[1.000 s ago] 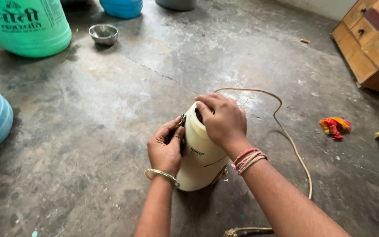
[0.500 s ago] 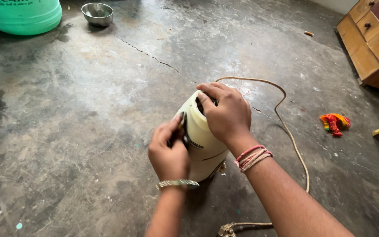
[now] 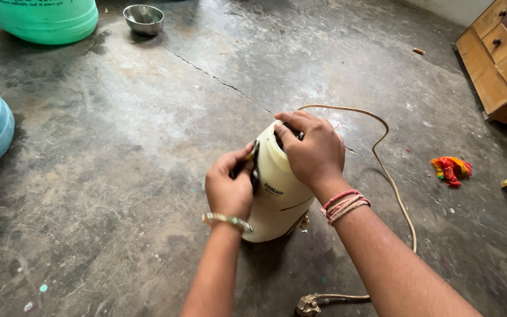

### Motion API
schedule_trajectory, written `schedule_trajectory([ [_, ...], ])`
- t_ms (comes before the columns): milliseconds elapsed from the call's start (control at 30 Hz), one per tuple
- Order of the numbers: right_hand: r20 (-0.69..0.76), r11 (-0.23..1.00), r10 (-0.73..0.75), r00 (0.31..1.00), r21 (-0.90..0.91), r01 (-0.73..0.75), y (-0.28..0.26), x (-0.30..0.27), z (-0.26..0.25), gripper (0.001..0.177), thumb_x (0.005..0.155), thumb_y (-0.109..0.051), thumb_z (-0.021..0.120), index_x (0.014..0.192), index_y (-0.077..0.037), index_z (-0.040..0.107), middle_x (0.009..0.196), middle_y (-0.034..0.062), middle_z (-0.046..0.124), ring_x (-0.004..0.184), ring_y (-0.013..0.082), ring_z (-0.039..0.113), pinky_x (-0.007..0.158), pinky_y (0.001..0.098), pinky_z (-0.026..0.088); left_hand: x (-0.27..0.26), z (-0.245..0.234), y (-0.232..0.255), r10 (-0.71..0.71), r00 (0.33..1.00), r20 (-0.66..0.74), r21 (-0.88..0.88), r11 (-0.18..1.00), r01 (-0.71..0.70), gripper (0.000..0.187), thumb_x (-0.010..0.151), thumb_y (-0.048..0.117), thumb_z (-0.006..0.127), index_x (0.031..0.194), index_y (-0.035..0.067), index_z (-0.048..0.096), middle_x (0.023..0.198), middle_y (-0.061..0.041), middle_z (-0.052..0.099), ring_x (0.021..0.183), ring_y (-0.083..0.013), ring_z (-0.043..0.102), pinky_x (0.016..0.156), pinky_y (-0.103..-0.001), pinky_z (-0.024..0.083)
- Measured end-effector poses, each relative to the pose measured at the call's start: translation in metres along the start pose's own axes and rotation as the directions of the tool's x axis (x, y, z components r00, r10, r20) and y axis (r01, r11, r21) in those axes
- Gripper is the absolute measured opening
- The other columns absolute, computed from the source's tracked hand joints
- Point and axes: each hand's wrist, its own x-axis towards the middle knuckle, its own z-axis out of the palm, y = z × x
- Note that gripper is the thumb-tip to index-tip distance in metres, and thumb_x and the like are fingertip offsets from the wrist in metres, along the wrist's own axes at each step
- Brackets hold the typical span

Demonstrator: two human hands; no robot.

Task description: The person cleans the interior and exterior of a small white electric appliance using a dark cloth. They wipe the inside of the opening, then the top and sides of the unit, and finally the lid area.

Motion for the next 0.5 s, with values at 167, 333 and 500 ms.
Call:
schedule_trajectory([
  [167, 0.018, 1.0, 0.014, 1.0, -0.012, -0.014, 0.001, 0.0, 0.0, 0.028, 0.089, -0.036, 0.065, 0.11, -0.026, 0.08, 0.123, -0.0042, 0.073, 0.116, 0.0244, 0.064, 0.099, 0.0387, 0.049, -0.042, -0.004, 0.024, -0.002, 0.995, -0.095, 0.125, 0.992, 0.014, 0.025, 0.084, 0.0, 0.074, 0.106, 0.011, 0.081, 0.107, -0.004, 0.078, 0.096, -0.0157, 0.075, 0.089, -0.028, 0.057],
  [333, 0.013, 1.0, -0.005, 1.0, -0.008, 0.006, -0.001, 0.0, -0.001, 0.028, 0.09, -0.036, 0.064, 0.11, -0.025, 0.08, 0.123, -0.004, 0.073, 0.118, 0.0238, 0.063, 0.099, 0.0384, 0.048, -0.075, 0.007, 0.036, -0.01, 0.985, -0.175, 0.125, 0.992, 0.032, 0.033, 0.082, -0.006, 0.065, 0.107, 0.011, 0.08, 0.11, -0.004, 0.078, 0.099, -0.0158, 0.076, 0.09, -0.03, 0.059],
  [500, 0.018, 1.0, 0.004, 1.0, 0.01, -0.004, 0.001, -0.001, 0.0, 0.028, 0.09, -0.037, 0.064, 0.11, -0.025, 0.08, 0.122, -0.0044, 0.074, 0.117, 0.0226, 0.063, 0.099, 0.0371, 0.048, -0.055, 0.016, 0.025, 0.056, 0.972, -0.229, 0.148, 0.989, -0.022, 0.039, 0.081, -0.01, 0.061, 0.107, 0.01, 0.08, 0.111, -0.007, 0.079, 0.099, -0.0171, 0.076, 0.092, -0.031, 0.058],
])
